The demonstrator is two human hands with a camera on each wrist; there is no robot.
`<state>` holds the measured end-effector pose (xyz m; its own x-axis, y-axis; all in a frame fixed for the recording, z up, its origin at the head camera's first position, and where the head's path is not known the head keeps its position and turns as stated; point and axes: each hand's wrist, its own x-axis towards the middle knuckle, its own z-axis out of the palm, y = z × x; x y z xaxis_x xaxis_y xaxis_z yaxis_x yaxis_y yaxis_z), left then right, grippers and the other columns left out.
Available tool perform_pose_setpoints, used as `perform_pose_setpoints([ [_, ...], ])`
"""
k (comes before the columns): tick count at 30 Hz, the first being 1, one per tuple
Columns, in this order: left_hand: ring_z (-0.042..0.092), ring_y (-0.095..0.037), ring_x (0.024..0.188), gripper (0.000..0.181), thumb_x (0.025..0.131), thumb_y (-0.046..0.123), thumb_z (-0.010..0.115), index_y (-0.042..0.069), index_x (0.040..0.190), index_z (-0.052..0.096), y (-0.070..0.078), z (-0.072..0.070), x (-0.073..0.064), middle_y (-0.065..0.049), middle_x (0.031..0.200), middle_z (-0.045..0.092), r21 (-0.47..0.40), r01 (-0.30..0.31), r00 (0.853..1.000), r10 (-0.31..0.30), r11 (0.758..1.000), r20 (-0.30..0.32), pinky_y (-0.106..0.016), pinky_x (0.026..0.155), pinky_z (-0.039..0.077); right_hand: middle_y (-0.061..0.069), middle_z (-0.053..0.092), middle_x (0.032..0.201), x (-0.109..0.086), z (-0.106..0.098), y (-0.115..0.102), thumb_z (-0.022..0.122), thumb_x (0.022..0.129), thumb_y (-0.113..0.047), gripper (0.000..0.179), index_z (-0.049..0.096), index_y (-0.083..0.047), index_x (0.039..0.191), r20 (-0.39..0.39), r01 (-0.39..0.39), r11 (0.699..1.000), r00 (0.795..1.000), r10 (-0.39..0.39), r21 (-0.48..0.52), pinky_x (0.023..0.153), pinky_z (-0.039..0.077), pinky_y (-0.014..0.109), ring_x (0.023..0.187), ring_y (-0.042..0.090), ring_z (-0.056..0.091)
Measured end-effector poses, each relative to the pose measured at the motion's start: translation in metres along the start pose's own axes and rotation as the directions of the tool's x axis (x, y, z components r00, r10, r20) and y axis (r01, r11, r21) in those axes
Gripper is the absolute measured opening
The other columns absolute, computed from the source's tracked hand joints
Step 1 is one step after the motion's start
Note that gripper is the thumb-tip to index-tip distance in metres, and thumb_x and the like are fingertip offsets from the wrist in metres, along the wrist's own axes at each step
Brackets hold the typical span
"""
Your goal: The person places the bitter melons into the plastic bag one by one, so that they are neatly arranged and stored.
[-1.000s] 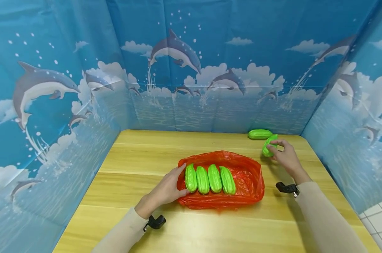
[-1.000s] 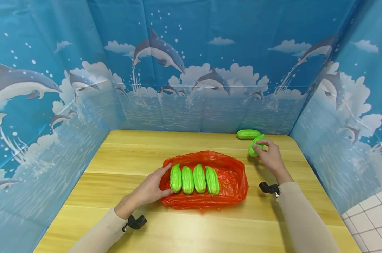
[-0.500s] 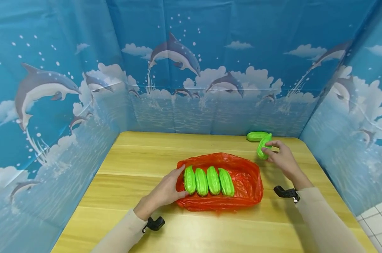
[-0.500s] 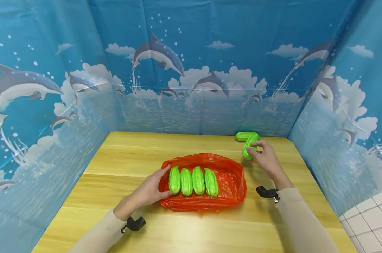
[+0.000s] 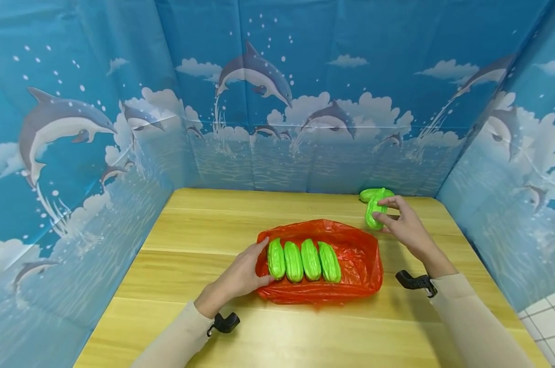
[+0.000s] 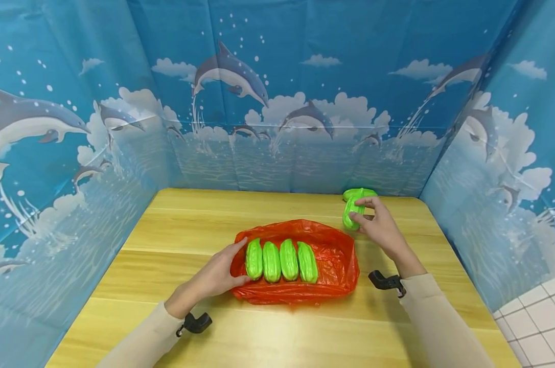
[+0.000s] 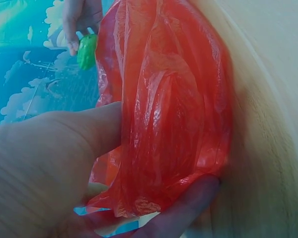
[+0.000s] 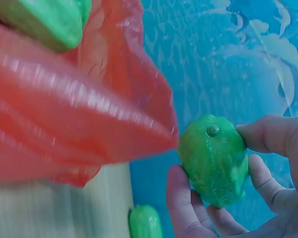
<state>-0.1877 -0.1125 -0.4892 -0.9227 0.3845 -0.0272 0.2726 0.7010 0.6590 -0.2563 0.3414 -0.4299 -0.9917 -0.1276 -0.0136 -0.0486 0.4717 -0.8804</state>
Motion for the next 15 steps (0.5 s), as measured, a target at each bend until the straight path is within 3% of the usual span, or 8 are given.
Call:
perform_pose_setpoints([
  [6,0.046,-0.05,0.17,0.106,0.1,0.025,0.094,0.008,0.185,0.032,0.0,0.001,-0.001,-0.024,0.185,0.045,0.005,0.01,1.0,-0.01,1.0,0.013,-0.066,0.138,0.045,0.04,0.022,0.185,-0.004,0.008,-0.013,0.062,0.122,-0.029,0.075,0.024,-0.014,0.186,0.018,0.028,1.0,0.999,-0.029,0.005,0.094,0.072,0.036,0.157,0.065,0.054],
  [11,0.046,-0.051,0.17,0.107,0.099,0.022,0.095,0.007,0.184,0.033,0.003,-0.001,0.0,-0.026,0.185,0.043,0.0,0.005,1.0,-0.005,1.0,0.006,-0.067,0.138,0.045,0.037,0.022,0.187,-0.006,0.014,-0.026,0.067,0.121,-0.028,0.086,0.016,-0.032,0.19,0.042,0.048,0.999,0.998,-0.048,0.002,0.103,0.072,0.053,0.159,0.066,0.052],
  [15,0.047,-0.051,0.169,0.107,0.098,0.021,0.096,0.006,0.184,0.034,0.005,-0.002,0.0,-0.027,0.184,0.044,0.002,0.004,1.0,-0.004,1.0,-0.002,-0.067,0.137,0.045,0.037,0.022,0.187,-0.009,0.02,-0.033,0.068,0.121,-0.026,0.089,0.012,-0.035,0.19,0.062,0.059,0.998,0.996,-0.058,-0.007,0.107,0.069,0.061,0.158,0.066,0.051],
])
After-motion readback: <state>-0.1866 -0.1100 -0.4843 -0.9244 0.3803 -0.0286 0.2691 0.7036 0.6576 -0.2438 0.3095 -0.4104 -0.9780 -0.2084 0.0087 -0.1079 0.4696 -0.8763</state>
